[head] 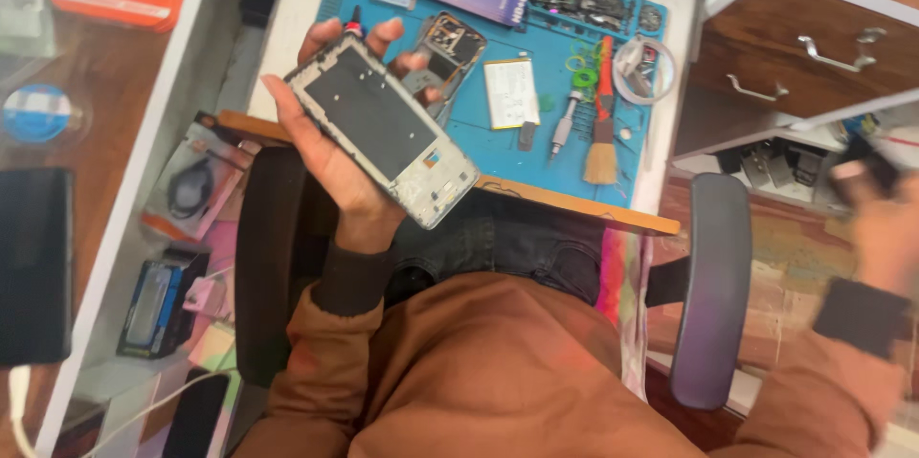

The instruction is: The person disassembles a smartphone by prying open the case, removing the battery, and detaching the screen assembly. They then use a screwdriver to remove screws from the back panel. The phone remains partially disassembled on the workbench.

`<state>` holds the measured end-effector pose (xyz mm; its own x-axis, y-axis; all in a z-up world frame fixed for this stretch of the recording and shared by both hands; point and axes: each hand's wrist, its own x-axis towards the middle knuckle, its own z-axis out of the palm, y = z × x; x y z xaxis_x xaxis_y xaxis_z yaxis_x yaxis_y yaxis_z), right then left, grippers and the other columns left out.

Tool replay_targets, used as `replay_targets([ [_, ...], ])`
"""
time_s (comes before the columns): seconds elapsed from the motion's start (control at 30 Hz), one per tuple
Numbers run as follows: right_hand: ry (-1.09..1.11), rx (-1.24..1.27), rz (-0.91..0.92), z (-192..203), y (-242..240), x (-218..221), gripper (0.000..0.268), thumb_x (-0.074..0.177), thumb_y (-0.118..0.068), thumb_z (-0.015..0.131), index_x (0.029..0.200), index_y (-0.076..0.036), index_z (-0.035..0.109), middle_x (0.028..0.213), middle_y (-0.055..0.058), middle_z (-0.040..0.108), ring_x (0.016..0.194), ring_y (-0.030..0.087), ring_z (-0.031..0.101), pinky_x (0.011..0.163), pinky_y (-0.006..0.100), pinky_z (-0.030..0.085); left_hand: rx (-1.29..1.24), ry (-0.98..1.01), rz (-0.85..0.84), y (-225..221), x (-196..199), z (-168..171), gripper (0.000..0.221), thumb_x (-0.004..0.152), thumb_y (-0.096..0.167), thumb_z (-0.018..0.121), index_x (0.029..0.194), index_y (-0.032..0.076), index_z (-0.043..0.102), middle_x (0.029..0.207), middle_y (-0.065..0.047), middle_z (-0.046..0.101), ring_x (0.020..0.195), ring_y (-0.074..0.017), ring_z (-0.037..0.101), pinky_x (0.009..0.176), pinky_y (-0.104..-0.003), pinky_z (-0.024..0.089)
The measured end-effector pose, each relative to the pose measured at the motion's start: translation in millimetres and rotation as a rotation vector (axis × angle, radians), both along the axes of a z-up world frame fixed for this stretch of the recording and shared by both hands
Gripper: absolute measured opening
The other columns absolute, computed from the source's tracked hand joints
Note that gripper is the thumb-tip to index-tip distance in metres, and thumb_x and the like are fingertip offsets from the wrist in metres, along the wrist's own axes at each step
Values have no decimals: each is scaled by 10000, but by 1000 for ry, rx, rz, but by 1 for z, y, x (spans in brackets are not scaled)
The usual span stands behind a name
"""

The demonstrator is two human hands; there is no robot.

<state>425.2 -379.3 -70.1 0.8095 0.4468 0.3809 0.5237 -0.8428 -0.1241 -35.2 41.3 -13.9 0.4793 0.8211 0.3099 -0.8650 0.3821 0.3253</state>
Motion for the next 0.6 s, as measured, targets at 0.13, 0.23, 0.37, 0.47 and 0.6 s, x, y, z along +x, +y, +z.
replay_targets([
  [0.13, 178, -115, -138, -86, -9, -30, 673, 795, -571, 898, 931, 61, 711, 873, 254, 682, 841, 449, 646, 750, 539, 518, -47, 203, 43, -5, 3, -11, 597, 1118, 637, 381, 1345, 106, 529, 1244, -204, 631, 991, -284, 678, 799, -424, 580],
  [0.23, 487, 26, -427, -119, -17, -58, 596, 813, -509, 853, 956, 51, 704, 901, 244, 687, 838, 430, 662, 745, 523, 538, -98, 334, 48, -6, 0, -21, 598, 1085, 637, 403, 1323, 101, 518, 1203, -194, 622, 924, -290, 685, 746, -421, 586],
  [0.37, 632, 236, -657, -134, -32, -71, 497, 837, -426, 793, 990, 37, 695, 939, 231, 695, 833, 405, 684, 738, 501, 565, -134, 417, 14, -3, -1, -28, 590, 1084, 631, 411, 1301, 91, 509, 1147, -188, 600, 869, -290, 677, 709, -411, 575],
  [0.47, 692, 466, -766, -136, -37, -65, 425, 855, -364, 747, 1015, 26, 689, 967, 222, 701, 830, 387, 700, 733, 485, 585, -142, 506, 3, -1, 3, -27, 607, 1085, 638, 413, 1296, 79, 519, 1137, -199, 609, 860, -297, 677, 691, -412, 569],
  [0.6, 721, 891, -839, -150, -37, -57, 338, 879, -281, 687, 1048, 12, 680, 1004, 209, 709, 825, 362, 721, 726, 464, 611, -173, 571, -78, 4, 10, -25, 628, 1062, 644, 409, 1316, 87, 548, 1169, -252, 674, 832, -332, 680, 672, -415, 569],
])
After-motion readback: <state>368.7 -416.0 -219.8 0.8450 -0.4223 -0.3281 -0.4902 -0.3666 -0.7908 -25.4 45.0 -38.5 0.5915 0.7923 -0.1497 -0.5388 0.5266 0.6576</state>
